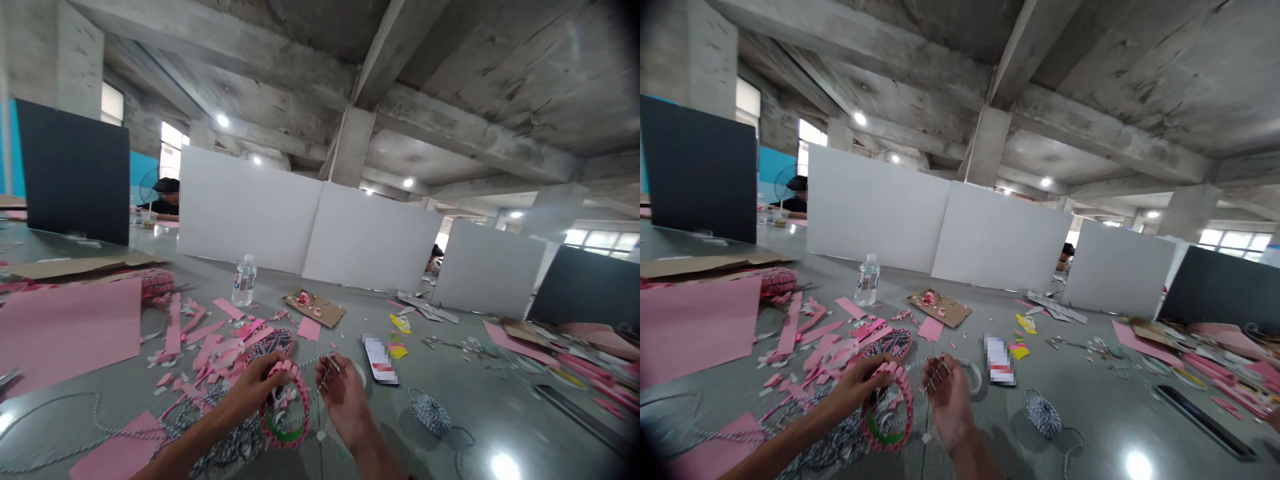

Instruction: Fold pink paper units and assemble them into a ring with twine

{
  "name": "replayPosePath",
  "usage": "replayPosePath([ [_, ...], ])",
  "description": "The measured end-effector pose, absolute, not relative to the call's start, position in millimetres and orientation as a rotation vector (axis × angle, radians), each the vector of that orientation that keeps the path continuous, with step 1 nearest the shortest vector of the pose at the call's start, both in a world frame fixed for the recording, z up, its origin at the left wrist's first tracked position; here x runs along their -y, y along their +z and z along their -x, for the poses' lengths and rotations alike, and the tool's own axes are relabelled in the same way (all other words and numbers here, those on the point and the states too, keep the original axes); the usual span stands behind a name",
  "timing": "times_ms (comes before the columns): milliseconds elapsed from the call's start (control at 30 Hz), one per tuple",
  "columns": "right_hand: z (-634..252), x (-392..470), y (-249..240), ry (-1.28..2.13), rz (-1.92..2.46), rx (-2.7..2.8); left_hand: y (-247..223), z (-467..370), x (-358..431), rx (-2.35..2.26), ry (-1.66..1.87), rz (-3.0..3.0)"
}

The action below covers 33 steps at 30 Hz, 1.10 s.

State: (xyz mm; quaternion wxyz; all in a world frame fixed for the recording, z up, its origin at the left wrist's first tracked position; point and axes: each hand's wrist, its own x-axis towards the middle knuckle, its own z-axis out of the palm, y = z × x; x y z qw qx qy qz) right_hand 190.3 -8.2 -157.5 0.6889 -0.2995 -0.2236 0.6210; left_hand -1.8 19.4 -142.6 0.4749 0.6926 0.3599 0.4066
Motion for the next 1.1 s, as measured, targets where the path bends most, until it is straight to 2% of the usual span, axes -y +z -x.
replayPosePath([
  [100,-188.9,10.8,-154.6,1.318,0.710,0.625,-140.8,2.6,-18.8,-0.885,1.002,-1.704],
  [233,-186.0,14.9,-156.8,1.100,0.953,1.137,-134.4,3.1,-14.8,-0.834,0.960,-1.760],
  [367,-185.3,13.6,-163.3,0.960,0.978,1.479,-132.8,3.4,-13.5,-0.815,0.950,-1.796],
  [467,-184.7,12.5,-162.8,1.010,0.935,1.331,-135.3,4.1,-14.7,-0.832,0.949,-1.768],
  [633,-193.7,12.7,-149.0,1.222,0.676,0.740,-135.8,4.1,-15.2,-0.852,0.914,-1.756],
  [733,-202.7,10.1,-146.2,1.179,0.635,0.619,-133.6,3.2,-14.7,-0.889,0.928,-1.778],
  [1100,-191.6,20.9,-159.5,0.590,1.146,1.768,-127.6,2.4,-11.4,-0.921,0.924,-1.644],
])
